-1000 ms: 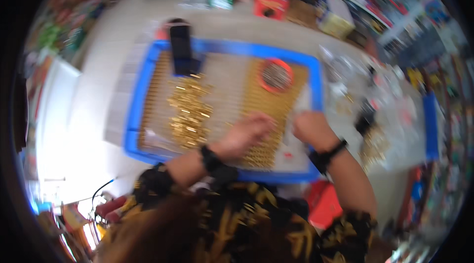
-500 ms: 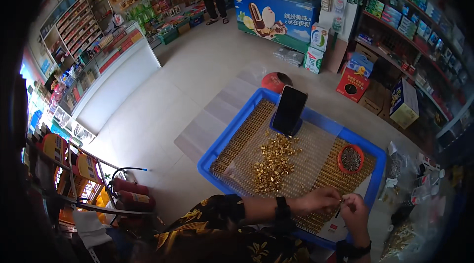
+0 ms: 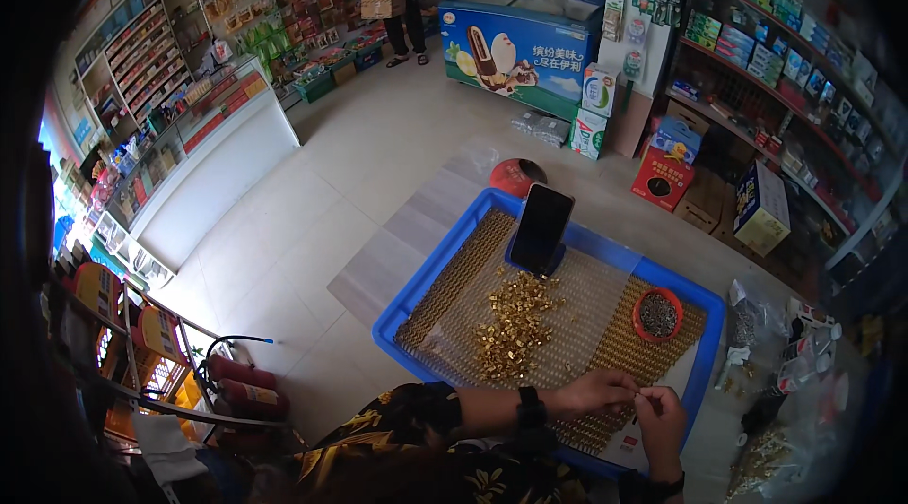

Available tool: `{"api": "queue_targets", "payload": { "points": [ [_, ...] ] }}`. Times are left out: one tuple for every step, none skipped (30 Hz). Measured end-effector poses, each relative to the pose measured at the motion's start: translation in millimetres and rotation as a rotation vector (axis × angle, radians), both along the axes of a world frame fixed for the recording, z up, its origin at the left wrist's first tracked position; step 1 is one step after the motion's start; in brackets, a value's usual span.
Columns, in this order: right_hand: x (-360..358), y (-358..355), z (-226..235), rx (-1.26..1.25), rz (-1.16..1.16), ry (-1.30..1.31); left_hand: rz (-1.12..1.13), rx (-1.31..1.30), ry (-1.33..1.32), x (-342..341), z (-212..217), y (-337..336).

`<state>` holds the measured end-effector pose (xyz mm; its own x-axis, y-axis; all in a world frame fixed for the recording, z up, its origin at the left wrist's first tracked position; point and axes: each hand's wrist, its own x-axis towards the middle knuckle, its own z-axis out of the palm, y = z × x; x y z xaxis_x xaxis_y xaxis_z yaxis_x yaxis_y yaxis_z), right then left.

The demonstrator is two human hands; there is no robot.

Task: Sorting and placing small gold-colored beads onto a textured template mat on a workstation.

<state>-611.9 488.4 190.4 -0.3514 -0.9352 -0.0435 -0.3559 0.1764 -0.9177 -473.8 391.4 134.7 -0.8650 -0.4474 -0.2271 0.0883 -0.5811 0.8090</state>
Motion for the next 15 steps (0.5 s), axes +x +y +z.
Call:
{"api": "queue_targets", "payload": {
  "points": [
    [0,1,-1,-0.001,-0.002,0.001,-0.002,-0.001,0.001,-1,-2,-1],
    [-1,1,-3,0.003,-0.011,-0.031,-0.026,0.001,-0.001,1,-2,-2],
    [-1,1,-3,0.007,-0.020,-0.063,-0.050,0.003,-0.004,2,0,-3],
    [-1,1,-3,0.011,-0.029,-0.095,-0.074,0.005,-0.006,3,1,-4],
    [-2,2,-3,0.010,-0.032,-0.094,-0.077,0.004,-0.004,4,2,-5],
    [-1,3,-2,-0.002,-0.025,-0.077,-0.086,0.009,-0.008,4,3,-6],
    [1,3,0,-0.014,-0.015,-0.062,-0.093,0.014,-0.012,5,3,-6],
    [2,3,1,-0.026,-0.006,-0.046,-0.100,0.019,-0.016,4,3,-6],
    [3,4,1,-0.027,-0.008,-0.044,-0.101,0.018,-0.015,4,2,-6],
    [3,4,1,-0.029,-0.004,-0.034,-0.095,0.012,-0.022,4,1,-6],
    [3,4,2,-0.030,0.000,-0.025,-0.088,0.006,-0.029,4,0,-6],
    [4,3,2,-0.033,0.002,-0.015,-0.082,-0.002,-0.036,4,2,-6],
    [6,3,4,-0.036,0.000,-0.014,-0.084,-0.004,-0.035,4,4,-7],
    [9,2,7,-0.040,0.015,0.045,-0.090,0.015,-0.034,6,6,-8],
    [12,2,11,-0.044,0.031,0.104,-0.095,0.035,-0.034,8,8,-8]
  ]
}}
